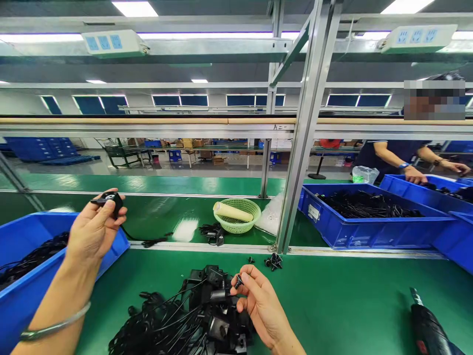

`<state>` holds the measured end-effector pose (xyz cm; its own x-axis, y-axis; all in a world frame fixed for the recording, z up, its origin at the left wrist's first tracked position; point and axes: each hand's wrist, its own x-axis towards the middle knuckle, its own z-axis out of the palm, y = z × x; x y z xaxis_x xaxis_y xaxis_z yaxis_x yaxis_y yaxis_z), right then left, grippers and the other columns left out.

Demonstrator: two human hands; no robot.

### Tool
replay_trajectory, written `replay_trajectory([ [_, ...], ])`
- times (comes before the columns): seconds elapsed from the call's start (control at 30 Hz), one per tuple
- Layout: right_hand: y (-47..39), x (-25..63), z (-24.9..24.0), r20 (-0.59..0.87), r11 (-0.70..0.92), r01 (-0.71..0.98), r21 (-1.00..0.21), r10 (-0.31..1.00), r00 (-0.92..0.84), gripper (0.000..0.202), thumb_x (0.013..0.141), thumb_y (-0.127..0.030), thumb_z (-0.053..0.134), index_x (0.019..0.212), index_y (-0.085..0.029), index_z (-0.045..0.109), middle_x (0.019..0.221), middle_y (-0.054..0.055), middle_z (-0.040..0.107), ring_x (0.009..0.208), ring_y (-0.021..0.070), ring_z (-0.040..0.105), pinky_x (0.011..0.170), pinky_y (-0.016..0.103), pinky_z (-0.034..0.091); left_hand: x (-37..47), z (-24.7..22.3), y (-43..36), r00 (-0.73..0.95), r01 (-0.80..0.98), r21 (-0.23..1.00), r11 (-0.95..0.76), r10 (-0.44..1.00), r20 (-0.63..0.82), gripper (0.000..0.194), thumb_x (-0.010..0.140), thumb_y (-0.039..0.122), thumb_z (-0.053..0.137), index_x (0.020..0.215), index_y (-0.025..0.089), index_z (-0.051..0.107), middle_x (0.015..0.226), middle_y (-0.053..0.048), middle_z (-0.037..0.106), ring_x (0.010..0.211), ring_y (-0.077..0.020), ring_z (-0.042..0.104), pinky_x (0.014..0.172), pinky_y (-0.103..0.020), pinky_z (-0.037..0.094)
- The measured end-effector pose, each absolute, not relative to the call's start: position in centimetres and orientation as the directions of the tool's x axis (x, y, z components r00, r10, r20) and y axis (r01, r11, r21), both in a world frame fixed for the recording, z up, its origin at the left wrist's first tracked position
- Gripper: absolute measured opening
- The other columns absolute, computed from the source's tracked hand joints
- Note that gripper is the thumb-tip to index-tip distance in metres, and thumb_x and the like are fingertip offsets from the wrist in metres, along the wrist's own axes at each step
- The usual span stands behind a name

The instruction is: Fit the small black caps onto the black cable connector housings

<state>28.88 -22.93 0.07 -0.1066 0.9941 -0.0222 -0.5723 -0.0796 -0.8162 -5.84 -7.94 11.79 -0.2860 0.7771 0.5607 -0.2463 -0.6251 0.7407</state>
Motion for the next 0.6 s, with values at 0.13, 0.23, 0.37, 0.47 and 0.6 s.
replay_trajectory([
  [0.13, -24.2, 26.4, 1.1, 0.057, 0.039, -0.357, -0.933, 0.998, -0.04, 0.059, 0.08, -0.061, 0.072, 0.099, -0.018, 0.038, 0.081, 0.002, 0.059, 0.067, 0.0086, 0.056, 0.047, 0.013, 0.041, -5.1, 11.7, -16.5, 0.143, 0.058, 0.85, -0.523, 0.847, 0.512, 0.048, 0.078, 0.036, 0.077, 0.121, 0.019, 0.062, 0.102, -0.006, 0.062, 0.065, -0.0092, 0.052, 0.047, -0.015, 0.04],
  [0.23, -25.2, 24.5, 1.4, 0.158, 0.159, -0.159, -0.974, 0.987, 0.024, 0.06, 0.074, -0.065, 0.074, 0.094, -0.017, 0.043, 0.071, 0.0, 0.054, 0.058, 0.0113, 0.057, 0.041, 0.016, 0.04, -1.9, 8.3, -20.6, 0.473, 0.288, 0.837, -0.466, 0.829, 0.299, 0.04, 0.079, 0.034, 0.076, 0.115, 0.02, 0.067, 0.097, -0.005, 0.065, 0.081, -0.0165, 0.058, 0.068, -0.024, 0.05],
  [0.37, -26.6, 22.7, 1.7, 0.571, 0.56, 0.251, -0.79, 0.82, -0.03, 0.023, 0.084, -0.038, 0.074, 0.089, -0.018, 0.064, 0.074, 0.0, 0.059, 0.06, 0.0069, 0.055, 0.051, 0.014, 0.044, 2.0, 3.6, -23.5, 0.511, 0.252, 0.843, -0.475, 0.805, 0.301, 0.039, 0.076, 0.037, 0.081, 0.111, 0.024, 0.069, 0.104, -0.005, 0.066, 0.092, -0.0197, 0.059, 0.076, -0.026, 0.047],
  [0.47, -27.5, 22.2, 1.5, 0.77, 0.753, 0.418, -0.509, 0.615, -0.169, 0.013, 0.089, -0.017, 0.066, 0.101, -0.022, 0.067, 0.087, 0.0, 0.062, 0.07, 0.0061, 0.059, 0.062, 0.013, 0.049, 3.2, 1.8, -24.5, 0.471, 0.204, 0.861, -0.466, 0.817, 0.331, 0.039, 0.073, 0.038, 0.084, 0.107, 0.024, 0.07, 0.1, -0.005, 0.067, 0.09, -0.0196, 0.06, 0.074, -0.026, 0.046],
  [0.6, -28.5, 22.3, 0.5, 0.778, 0.784, 0.508, -0.356, 0.55, -0.304, 0.036, 0.094, -0.01, 0.052, 0.128, -0.022, 0.057, 0.102, 0.006, 0.059, 0.083, 0.0095, 0.062, 0.073, 0.018, 0.054, 3.4, 1.2, -25.2, 0.421, 0.242, 0.85, -0.468, 0.84, 0.342, 0.036, 0.076, 0.031, 0.082, 0.109, 0.026, 0.069, 0.107, -0.005, 0.066, 0.095, -0.0206, 0.061, 0.076, -0.027, 0.046],
])
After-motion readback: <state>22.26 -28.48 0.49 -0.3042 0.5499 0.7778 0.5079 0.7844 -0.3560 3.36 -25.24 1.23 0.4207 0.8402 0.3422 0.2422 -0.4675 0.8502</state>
